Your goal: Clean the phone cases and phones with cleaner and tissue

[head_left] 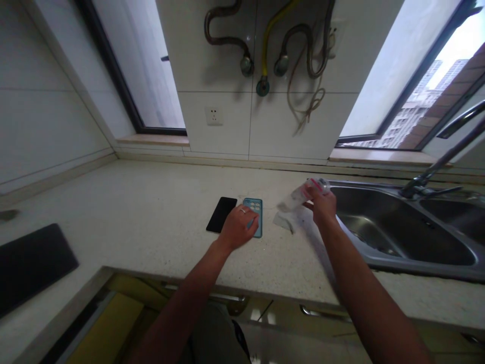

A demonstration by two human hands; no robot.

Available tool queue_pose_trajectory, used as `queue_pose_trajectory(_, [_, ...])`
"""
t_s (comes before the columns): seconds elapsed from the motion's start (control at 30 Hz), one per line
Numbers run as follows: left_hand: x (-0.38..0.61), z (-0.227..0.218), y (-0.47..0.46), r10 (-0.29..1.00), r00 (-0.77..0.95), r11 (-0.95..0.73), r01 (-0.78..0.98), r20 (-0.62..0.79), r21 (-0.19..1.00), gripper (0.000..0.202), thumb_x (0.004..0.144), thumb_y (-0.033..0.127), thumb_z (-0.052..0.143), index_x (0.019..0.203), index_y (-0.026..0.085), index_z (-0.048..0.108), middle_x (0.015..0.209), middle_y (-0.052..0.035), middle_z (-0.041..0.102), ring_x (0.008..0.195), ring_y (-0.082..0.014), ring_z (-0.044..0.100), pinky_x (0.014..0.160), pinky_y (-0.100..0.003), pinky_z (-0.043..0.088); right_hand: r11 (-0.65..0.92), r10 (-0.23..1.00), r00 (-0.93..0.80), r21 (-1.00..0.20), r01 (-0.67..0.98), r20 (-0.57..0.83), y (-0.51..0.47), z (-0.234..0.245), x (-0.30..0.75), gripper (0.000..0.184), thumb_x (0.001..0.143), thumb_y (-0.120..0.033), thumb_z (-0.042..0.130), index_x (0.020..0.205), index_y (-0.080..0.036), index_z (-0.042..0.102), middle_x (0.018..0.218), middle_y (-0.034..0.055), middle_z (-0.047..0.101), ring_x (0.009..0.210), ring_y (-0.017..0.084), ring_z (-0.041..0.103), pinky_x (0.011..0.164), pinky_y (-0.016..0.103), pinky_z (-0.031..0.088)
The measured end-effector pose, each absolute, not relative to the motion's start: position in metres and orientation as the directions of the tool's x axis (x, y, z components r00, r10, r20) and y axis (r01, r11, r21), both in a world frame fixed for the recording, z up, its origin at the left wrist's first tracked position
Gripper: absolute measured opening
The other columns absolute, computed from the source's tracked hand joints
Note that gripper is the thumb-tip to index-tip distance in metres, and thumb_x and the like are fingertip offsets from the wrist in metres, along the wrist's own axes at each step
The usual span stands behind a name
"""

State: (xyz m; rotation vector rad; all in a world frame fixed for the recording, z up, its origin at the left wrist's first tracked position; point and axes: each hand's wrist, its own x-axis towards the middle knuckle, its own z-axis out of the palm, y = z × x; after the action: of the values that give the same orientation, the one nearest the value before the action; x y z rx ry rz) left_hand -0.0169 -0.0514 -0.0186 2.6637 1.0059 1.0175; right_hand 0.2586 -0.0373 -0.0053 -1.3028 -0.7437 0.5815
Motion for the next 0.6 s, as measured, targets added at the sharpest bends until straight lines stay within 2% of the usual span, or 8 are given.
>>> queue_pose_trajectory(0.07, [-0.009, -0.019, -0.055, 0.628, 0.53, -0.775, 0.496, 0.57, 0.392, 0.026, 0.095, 0.028, 0.045, 0.097, 0.018, 0.069, 0.098, -0.0104, 0.071, 0.1, -0.0224, 0.062, 0.096, -0.043, 0.048, 0.214, 0.794, 0.606, -0.956, -0.2, 0.051, -0.04, 0.002, 0.248, 0.037, 0.064, -0.042, 0.075, 0.09, -0.022, 0.059, 0.077, -0.0017, 0.065, 0.073, 0.018, 0.066, 0.063, 0.036, 0.059])
queue_pose_trajectory(0.13, [0.0, -0.019, -0.058, 0.693, 0.419, -0.72, 0.422, 0.586, 0.55, 0.027, 0.094, 0.032, 0.047, 0.108, 0.018, 0.066, 0.102, -0.0104, 0.07, 0.099, -0.0216, 0.064, 0.094, -0.042, 0.05, 0.236, 0.852, 0.522, -0.92, -0.312, 0.041, -0.043, 0.007, 0.236, 0.037, 0.065, -0.043, 0.076, 0.089, -0.023, 0.057, 0.076, -0.0025, 0.065, 0.075, 0.019, 0.067, 0.067, 0.038, 0.061])
queue_pose_trajectory(0.2, [0.011, -0.017, -0.058, 0.827, 0.278, -0.555, 0.267, 0.488, 0.788, 0.044, 0.09, 0.041, 0.057, 0.126, 0.017, 0.054, 0.109, -0.011, 0.067, 0.084, -0.017, 0.067, 0.075, -0.033, 0.055, 0.242, 0.9, 0.432, -0.895, -0.374, 0.063, -0.048, 0.01, 0.223, 0.037, 0.066, -0.043, 0.077, 0.091, -0.024, 0.058, 0.081, -0.001, 0.068, 0.08, 0.02, 0.068, 0.072, 0.039, 0.061])
queue_pose_trajectory(0.27, [0.021, -0.013, -0.056, 0.936, 0.215, -0.305, 0.106, 0.278, 0.946, 0.067, 0.082, 0.051, 0.066, 0.136, 0.018, 0.042, 0.112, -0.0112, 0.065, 0.067, -0.0134, 0.067, 0.054, -0.025, 0.052, 0.234, 0.928, 0.364, -0.884, -0.404, 0.079, -0.053, 0.013, 0.209, 0.037, 0.068, -0.043, 0.077, 0.094, -0.023, 0.06, 0.09, 0.0015, 0.071, 0.086, 0.021, 0.069, 0.074, 0.038, 0.061])
queue_pose_trajectory(0.33, [0.03, -0.007, -0.051, 0.955, 0.274, -0.12, 0.013, 0.112, 0.993, 0.067, 0.078, 0.059, 0.067, 0.127, 0.017, 0.046, 0.101, -0.0086, 0.066, 0.048, -0.0103, 0.06, 0.037, -0.021, 0.042, 0.25, 0.936, 0.33, -0.892, -0.377, 0.122, -0.057, 0.014, 0.198, 0.036, 0.07, -0.045, 0.075, 0.096, -0.024, 0.061, 0.098, 0.0031, 0.073, 0.091, 0.021, 0.069, 0.074, 0.036, 0.06])
queue_pose_trajectory(0.43, [0.042, 0.0, -0.043, 0.928, 0.369, -0.009, -0.112, 0.05, 0.994, 0.053, 0.077, 0.063, 0.067, 0.099, 0.017, 0.053, 0.085, -0.0045, 0.065, 0.045, -0.0103, 0.06, 0.037, -0.02, 0.044, 0.28, 0.934, 0.317, -0.891, -0.358, 0.166, -0.06, 0.013, 0.19, 0.038, 0.071, -0.047, 0.075, 0.098, -0.024, 0.061, 0.104, 0.0038, 0.073, 0.097, 0.022, 0.069, 0.077, 0.035, 0.06])
queue_pose_trajectory(0.53, [0.052, 0.0, -0.034, 0.936, 0.347, -0.009, -0.157, 0.064, 0.988, 0.049, 0.083, 0.064, 0.059, 0.099, 0.019, 0.052, 0.082, -0.0017, 0.063, 0.048, -0.0107, 0.06, 0.042, -0.023, 0.049, 0.295, 0.927, 0.336, -0.877, -0.38, 0.166, -0.058, 0.009, 0.19, 0.04, 0.071, -0.05, 0.076, 0.098, -0.026, 0.059, 0.103, 0.0022, 0.072, 0.101, 0.022, 0.069, 0.08, 0.036, 0.061])
queue_pose_trajectory(0.6, [0.055, -0.005, -0.031, 0.962, 0.251, -0.098, -0.034, 0.103, 0.995, 0.049, 0.09, 0.066, 0.046, 0.102, 0.019, 0.052, 0.074, 0.0007, 0.06, 0.047, -0.0108, 0.057, 0.044, -0.023, 0.047, 0.253, 0.94, 0.319, -0.871, -0.421, 0.119, -0.056, 0.005, 0.19, 0.043, 0.069, -0.051, 0.078, 0.098, -0.026, 0.058, 0.1, 0.0009, 0.072, 0.101, 0.023, 0.069, 0.079, 0.038, 0.062])
